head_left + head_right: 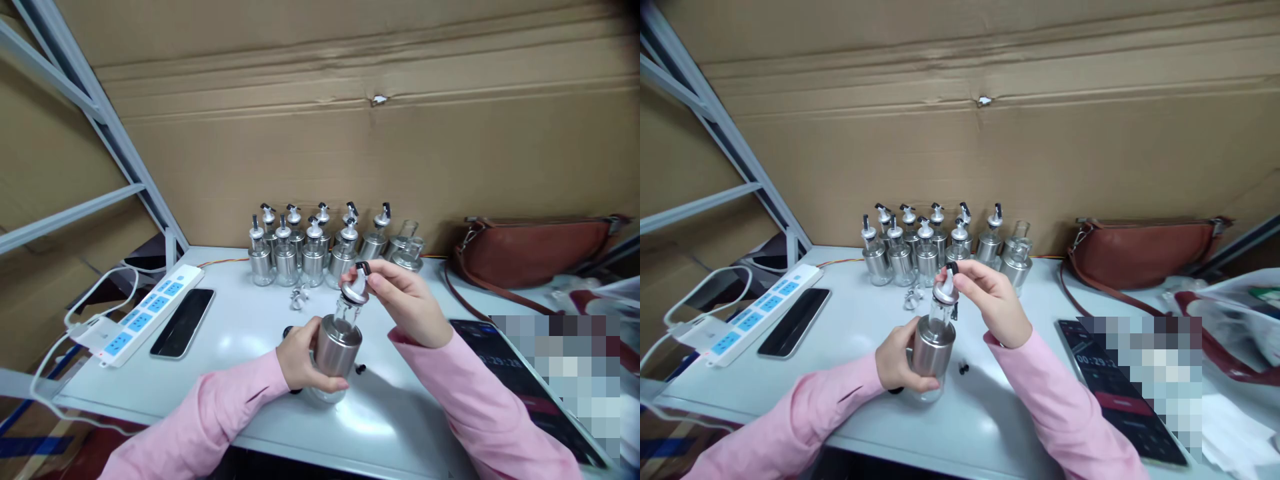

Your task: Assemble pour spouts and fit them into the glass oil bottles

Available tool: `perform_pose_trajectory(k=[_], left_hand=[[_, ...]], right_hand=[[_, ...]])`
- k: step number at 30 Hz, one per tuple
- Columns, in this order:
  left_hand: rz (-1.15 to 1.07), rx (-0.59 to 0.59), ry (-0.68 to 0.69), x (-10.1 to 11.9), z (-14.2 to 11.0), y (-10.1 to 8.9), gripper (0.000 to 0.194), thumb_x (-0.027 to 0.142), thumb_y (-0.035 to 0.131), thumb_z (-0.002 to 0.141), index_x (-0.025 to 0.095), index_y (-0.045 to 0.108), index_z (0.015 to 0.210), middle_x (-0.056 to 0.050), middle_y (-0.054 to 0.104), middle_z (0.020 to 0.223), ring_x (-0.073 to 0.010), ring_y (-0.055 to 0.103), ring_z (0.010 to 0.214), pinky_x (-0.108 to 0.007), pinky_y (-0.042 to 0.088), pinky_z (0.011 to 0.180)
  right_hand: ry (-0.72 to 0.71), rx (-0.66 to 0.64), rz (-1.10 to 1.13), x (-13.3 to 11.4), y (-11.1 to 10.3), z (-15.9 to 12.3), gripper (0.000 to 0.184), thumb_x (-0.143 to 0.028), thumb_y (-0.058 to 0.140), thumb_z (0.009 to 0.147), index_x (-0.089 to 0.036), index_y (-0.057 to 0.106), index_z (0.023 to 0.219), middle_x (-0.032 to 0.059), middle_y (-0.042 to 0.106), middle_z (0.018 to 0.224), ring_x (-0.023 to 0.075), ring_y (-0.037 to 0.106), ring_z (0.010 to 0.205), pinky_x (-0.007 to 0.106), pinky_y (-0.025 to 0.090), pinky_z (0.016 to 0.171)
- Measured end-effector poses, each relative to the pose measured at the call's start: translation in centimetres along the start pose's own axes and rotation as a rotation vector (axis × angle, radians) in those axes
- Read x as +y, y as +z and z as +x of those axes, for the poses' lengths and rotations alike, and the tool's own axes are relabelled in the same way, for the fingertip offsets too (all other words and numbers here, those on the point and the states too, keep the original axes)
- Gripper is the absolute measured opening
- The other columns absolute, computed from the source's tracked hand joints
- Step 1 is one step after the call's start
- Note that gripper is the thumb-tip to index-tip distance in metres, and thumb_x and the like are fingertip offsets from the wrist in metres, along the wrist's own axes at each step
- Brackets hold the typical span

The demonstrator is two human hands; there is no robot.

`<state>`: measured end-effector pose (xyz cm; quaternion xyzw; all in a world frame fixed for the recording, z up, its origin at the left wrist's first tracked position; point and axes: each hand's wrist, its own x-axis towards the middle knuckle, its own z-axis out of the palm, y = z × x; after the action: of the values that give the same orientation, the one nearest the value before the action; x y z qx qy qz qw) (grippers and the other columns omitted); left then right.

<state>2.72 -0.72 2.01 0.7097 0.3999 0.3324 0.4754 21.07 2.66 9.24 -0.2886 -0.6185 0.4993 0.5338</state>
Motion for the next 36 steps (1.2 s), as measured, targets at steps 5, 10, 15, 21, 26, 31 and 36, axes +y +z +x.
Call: perform_pose_trajectory(k=[5,10,15,21,26,31,36], left_hand=[[-0.016,0.014,-0.019,0.1,0.0,0.0,0.059,0.041,0.078,0.043,0.015,0.049,0.088,0.002,0.052,0.070,-0.0106,0.044,0.060,-0.022,0.038,0.055],[-0.020,0.004,-0.034,0.1,0.0,0.1,0.059,0.043,0.077,0.042,0.015,0.050,0.086,0.003,0.050,0.068,-0.0103,0.044,0.059,-0.022,0.038,0.055],[-0.016,-0.008,-0.024,0.4,0.0,0.1,0.056,0.041,0.078,0.041,0.015,0.050,0.082,0.004,0.049,0.065,-0.0093,0.042,0.058,-0.021,0.038,0.055],[-0.036,-0.014,-0.034,0.9,-0.2,-0.1,0.057,0.038,0.078,0.041,0.015,0.050,0.085,0.003,0.052,0.068,-0.0096,0.043,0.059,-0.022,0.039,0.056],[-0.049,-0.024,-0.037,1.1,-0.2,0.0,0.056,0.040,0.078,0.042,0.015,0.050,0.083,0.003,0.050,0.067,-0.0096,0.042,0.059,-0.021,0.036,0.056],[-0.043,-0.051,-0.049,1.0,-0.2,0.1,0.056,0.042,0.078,0.041,0.015,0.051,0.082,0.004,0.049,0.065,-0.0092,0.041,0.057,-0.021,0.035,0.055],[-0.089,-0.076,-0.031,1.1,-0.1,-0.2,0.059,0.043,0.077,0.042,0.013,0.054,0.087,0.001,0.052,0.069,-0.0115,0.045,0.061,-0.023,0.039,0.058]], right_hand=[[0.009,0.005,0.053,0.5,-0.5,-0.2,0.019,-0.036,0.062,0.077,-0.023,0.066,0.090,0.0025,0.067,0.085,0.0156,0.061,0.080,0.028,0.048,0.069],[0.028,-0.003,0.051,0.8,-0.5,-0.1,0.019,-0.037,0.062,0.077,-0.022,0.065,0.088,0.0019,0.067,0.085,0.0149,0.061,0.078,0.027,0.049,0.069],[0.100,0.014,0.051,1.3,-0.2,-0.2,0.029,-0.045,0.064,0.072,-0.019,0.063,0.085,0.0031,0.066,0.078,0.0168,0.062,0.073,0.030,0.051,0.066],[0.059,0.018,-0.015,0.6,0.5,-0.7,0.031,-0.048,0.065,0.070,-0.020,0.061,0.084,0.0035,0.066,0.080,0.0167,0.063,0.072,0.030,0.052,0.063],[0.028,0.034,0.024,0.8,0.7,-0.8,0.029,-0.045,0.066,0.070,-0.020,0.059,0.084,0.0028,0.067,0.080,0.0166,0.064,0.072,0.028,0.052,0.062],[0.008,0.025,0.043,1.4,0.7,-1.1,0.025,-0.042,0.064,0.074,-0.022,0.058,0.088,0.0020,0.066,0.080,0.0155,0.064,0.070,0.026,0.051,0.060],[-0.098,0.151,-0.088,1.4,1.3,-1.6,0.042,-0.041,0.059,0.078,-0.026,0.044,0.115,0.0021,0.063,0.080,0.0181,0.064,0.075,0.031,0.051,0.064]])
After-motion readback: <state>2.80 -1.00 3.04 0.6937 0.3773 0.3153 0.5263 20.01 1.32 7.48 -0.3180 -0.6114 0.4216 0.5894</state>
